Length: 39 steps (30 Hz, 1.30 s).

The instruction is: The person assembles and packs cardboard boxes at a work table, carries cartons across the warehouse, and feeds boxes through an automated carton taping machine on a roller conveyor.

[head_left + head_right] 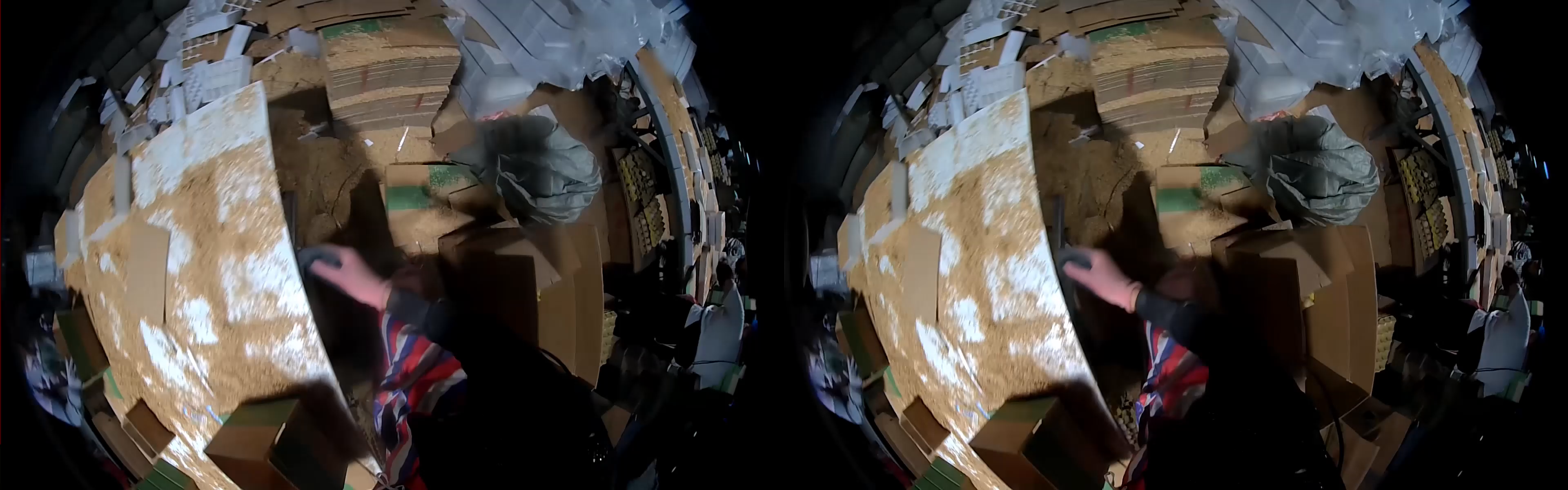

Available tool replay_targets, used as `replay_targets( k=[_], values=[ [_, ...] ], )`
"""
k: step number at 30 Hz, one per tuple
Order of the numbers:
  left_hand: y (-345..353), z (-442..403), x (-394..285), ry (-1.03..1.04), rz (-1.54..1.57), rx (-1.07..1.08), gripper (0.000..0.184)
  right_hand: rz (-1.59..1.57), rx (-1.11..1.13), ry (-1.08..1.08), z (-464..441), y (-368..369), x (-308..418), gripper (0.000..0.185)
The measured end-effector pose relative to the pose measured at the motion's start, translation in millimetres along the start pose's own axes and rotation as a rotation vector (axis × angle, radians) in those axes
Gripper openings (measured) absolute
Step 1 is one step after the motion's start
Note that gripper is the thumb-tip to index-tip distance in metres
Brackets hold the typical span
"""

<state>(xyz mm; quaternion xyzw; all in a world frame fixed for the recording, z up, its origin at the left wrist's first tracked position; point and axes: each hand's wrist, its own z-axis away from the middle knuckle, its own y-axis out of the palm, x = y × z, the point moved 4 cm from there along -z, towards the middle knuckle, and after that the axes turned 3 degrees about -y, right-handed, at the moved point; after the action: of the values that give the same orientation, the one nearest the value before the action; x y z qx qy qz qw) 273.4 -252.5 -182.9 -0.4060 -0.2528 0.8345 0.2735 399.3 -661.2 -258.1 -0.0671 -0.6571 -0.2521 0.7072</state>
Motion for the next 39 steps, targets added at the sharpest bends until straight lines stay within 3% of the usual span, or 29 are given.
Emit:
replay_targets(
  k=[1,3,5,6,7,8,9,10,11,13,15,18,21,24,25,26,28,29,31,34,35,37,38,39],
  values=[
    [28,-8,-17,-0.025,-0.022,0.022,0.043,0.016,-0.212,0.060,-35,-70,-24,0.030],
    [87,-24,-42,-0.081,-0.073,0.062,0.043,0.273,-0.434,-0.101,-100,-211,-97,0.031],
    [141,-35,-55,-0.142,-0.137,0.091,0.042,0.096,-0.686,0.224,-122,-336,-162,0.037],
    [167,-40,-60,-0.167,-0.165,0.102,0.041,0.178,-0.753,0.332,-124,-398,-209,0.038],
    [189,-46,-59,-0.192,-0.183,0.105,0.041,0.233,-0.828,0.134,-128,-457,-261,0.038],
    [207,-50,-59,-0.221,-0.191,0.105,0.041,0.196,-0.887,0.104,-125,-510,-317,0.038],
    [220,-54,-56,-0.251,-0.206,0.103,0.040,0.534,-0.890,0.185,-115,-537,-309,0.036],
    [228,-57,-55,-0.283,-0.228,0.100,0.040,0.663,-0.892,0.503,-104,-553,-296,0.032],
    [233,-59,-54,-0.308,-0.253,0.095,0.040,0.743,-0.800,0.553,-96,-555,-270,0.031],
    [237,-66,-53,-0.353,-0.279,0.081,0.039,1.498,-0.372,0.629,-57,-606,-340,0.034],
    [228,-70,-53,-0.390,-0.292,0.061,0.038,1.943,0.018,0.481,-32,-619,-368,0.040],
    [204,-73,-55,-0.403,-0.283,0.019,0.037,1.935,0.341,0.680,-50,-599,-328,0.035],
    [149,-69,-49,-0.395,-0.219,-0.092,0.036,1.593,-0.017,0.293,-63,-592,-257,0.025],
    [49,-47,-19,-0.402,-0.101,-0.313,0.035,1.392,-0.214,0.234,-127,-519,-112,0.027],
    [5,-33,5,-0.415,-0.029,-0.407,0.034,1.278,-0.283,-0.017,-144,-492,-66,0.030],
    [-42,-13,36,-0.417,0.072,-0.492,0.034,0.935,-0.294,0.047,-165,-456,-15,0.031],
    [-128,28,123,-0.294,0.519,-0.487,0.033,0.929,-0.292,0.017,-191,-388,77,0.032],
    [-155,57,169,-0.187,0.790,-0.418,0.033,0.747,-0.381,-0.091,-196,-351,116,0.035],
    [-159,84,236,-0.564,0.473,-0.878,0.038,0.457,-0.224,-0.332,-217,-258,190,0.037],
    [-121,82,179,-0.431,0.421,-0.927,0.040,0.524,-0.110,-0.371,-244,-158,238,0.036],
    [-116,78,156,-0.341,0.391,-0.975,0.041,0.250,-0.075,-0.402,-235,-111,247,0.036],
    [-104,81,142,-0.487,0.335,-0.997,0.040,0.206,0.066,-0.347,-256,-51,234,0.039],
    [-99,83,150,-0.454,0.370,-0.998,0.047,0.222,0.097,-0.319,-260,-10,233,0.037],
    [-98,90,114,-0.508,0.432,-1.003,0.050,0.264,0.087,-0.460,-273,25,228,0.032]
  ],
)
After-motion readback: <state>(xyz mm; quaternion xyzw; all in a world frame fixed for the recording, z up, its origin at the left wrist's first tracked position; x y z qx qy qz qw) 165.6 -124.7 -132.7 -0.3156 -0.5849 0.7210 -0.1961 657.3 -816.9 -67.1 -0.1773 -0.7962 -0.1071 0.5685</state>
